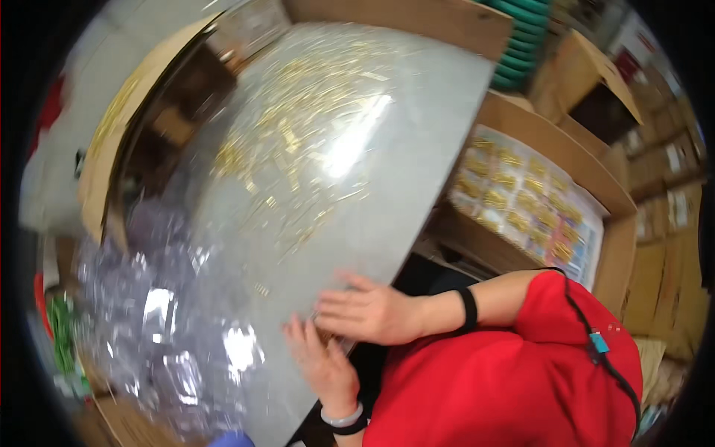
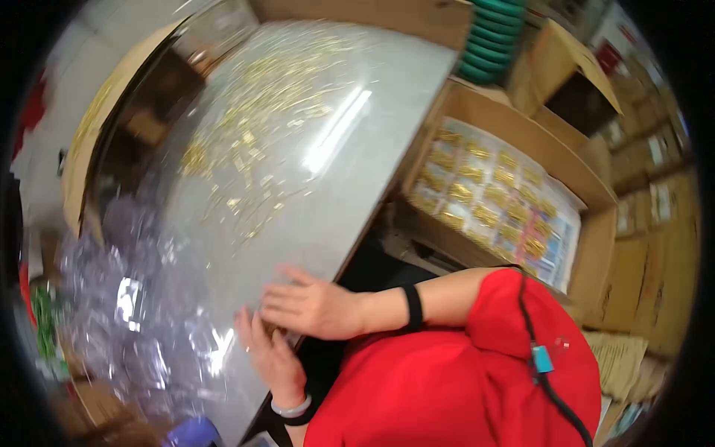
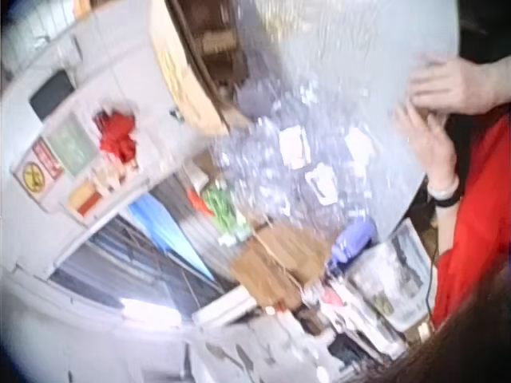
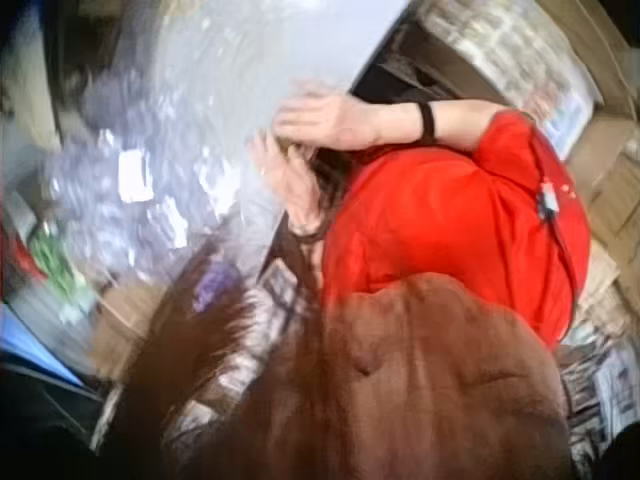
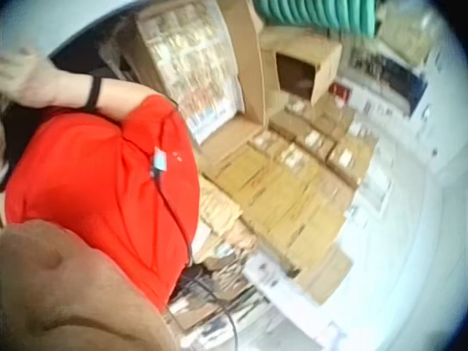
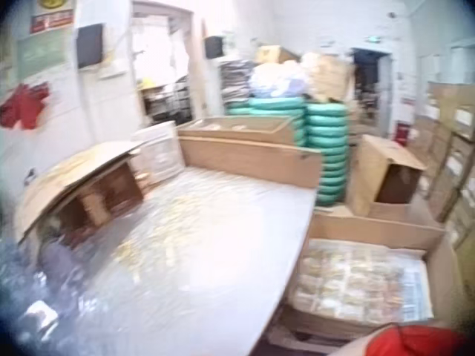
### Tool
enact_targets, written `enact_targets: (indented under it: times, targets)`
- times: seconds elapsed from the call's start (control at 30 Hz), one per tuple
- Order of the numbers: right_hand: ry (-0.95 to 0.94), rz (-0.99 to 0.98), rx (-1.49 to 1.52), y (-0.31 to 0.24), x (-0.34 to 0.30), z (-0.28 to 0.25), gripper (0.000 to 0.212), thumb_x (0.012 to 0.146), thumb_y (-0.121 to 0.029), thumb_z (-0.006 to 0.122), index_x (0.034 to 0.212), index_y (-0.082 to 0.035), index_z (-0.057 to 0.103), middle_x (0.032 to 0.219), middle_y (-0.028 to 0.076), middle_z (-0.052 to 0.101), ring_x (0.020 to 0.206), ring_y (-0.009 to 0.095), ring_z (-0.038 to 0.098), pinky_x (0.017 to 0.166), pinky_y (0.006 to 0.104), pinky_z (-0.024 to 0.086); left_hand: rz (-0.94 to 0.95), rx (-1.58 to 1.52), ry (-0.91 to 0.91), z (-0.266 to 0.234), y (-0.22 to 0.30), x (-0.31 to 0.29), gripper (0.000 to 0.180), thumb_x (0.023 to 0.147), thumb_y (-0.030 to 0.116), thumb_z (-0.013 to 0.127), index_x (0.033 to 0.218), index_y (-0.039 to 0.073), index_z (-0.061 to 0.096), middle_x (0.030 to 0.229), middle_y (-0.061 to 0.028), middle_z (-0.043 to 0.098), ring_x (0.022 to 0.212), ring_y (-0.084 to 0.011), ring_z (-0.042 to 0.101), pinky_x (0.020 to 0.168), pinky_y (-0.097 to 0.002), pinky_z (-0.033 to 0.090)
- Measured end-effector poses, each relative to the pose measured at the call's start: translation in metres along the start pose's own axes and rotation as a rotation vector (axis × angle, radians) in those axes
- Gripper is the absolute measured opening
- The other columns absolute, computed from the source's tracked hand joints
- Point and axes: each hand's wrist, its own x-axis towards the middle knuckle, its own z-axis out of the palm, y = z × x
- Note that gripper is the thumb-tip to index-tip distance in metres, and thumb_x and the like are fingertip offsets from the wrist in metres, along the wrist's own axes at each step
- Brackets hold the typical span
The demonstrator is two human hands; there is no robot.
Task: Sorting small gold-colored metal parts on a workbench and placing them into small plastic bags before packing them into a shipping box.
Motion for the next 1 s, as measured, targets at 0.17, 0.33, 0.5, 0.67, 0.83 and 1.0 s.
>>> enact_targets:
  times: [0.17,0.33,0.5,0.67,0.83,1.0]
  targets:
    - [0.207,0.275,0.236,-0.005,0.007,-0.005,0.028,0.089,-0.011,0.068,0.116,-0.004,0.065,0.111,0.011,0.064,0.105,0.029,0.061,0.098,0.0437,0.047,0.024,0.052,0.031,0.002,0.009,0.000,0.048,0.110,0.030,0.039,0.147,0.001,0.049,0.160,-0.0241,0.034,0.149,-0.0450,0.030,0.121,-0.0514,0.026]
    - [0.029,0.317,0.115,0.008,0.028,0.011,0.025,0.086,-0.017,0.065,0.110,-0.008,0.063,0.101,0.008,0.061,0.096,0.028,0.061,0.082,0.0401,0.047,0.024,0.052,0.028,-0.001,0.007,-0.001,0.046,0.109,0.026,0.042,0.145,-0.001,0.052,0.158,-0.0251,0.038,0.149,-0.0443,0.032,0.121,-0.0514,0.027]
    - [-0.294,0.230,0.034,-0.001,0.044,0.002,0.040,0.086,-0.020,0.062,0.125,-0.010,0.060,0.106,0.009,0.065,0.096,0.028,0.065,0.078,0.0397,0.052,0.003,-0.083,0.021,0.003,0.002,0.006,0.049,0.107,0.033,0.047,0.141,-0.002,0.054,0.151,-0.0238,0.049,0.145,-0.0445,0.038,0.121,-0.0520,0.027]
    - [-0.233,0.376,0.233,0.015,0.045,-0.015,0.043,0.085,-0.004,0.061,0.128,-0.003,0.058,0.110,0.019,0.064,0.104,0.040,0.062,0.090,0.0465,0.051,0.046,-0.145,0.075,-0.004,0.000,0.002,0.079,0.092,0.022,0.073,0.154,-0.002,0.030,0.159,-0.0250,0.036,0.147,-0.0447,0.036,0.122,-0.0501,0.029]
    - [-0.092,0.316,0.213,-0.007,0.045,-0.021,0.052,0.085,-0.017,0.072,0.132,-0.002,0.058,0.129,0.021,0.059,0.119,0.041,0.057,0.102,0.0500,0.046,-0.009,-0.284,0.190,-0.003,-0.006,-0.004,0.108,0.072,0.016,0.091,0.155,-0.001,0.024,0.154,-0.0226,0.043,0.140,-0.0377,0.047,0.114,-0.0438,0.042]
    - [-0.181,0.193,0.035,-0.028,0.047,-0.004,0.065,0.079,-0.027,0.079,0.134,-0.002,0.057,0.138,0.023,0.056,0.132,0.041,0.051,0.113,0.0554,0.038,-0.061,-0.426,0.204,-0.001,-0.009,-0.008,0.103,0.074,0.011,0.087,0.155,-0.001,0.024,0.148,-0.0229,0.049,0.136,-0.0384,0.051,0.111,-0.0446,0.045]
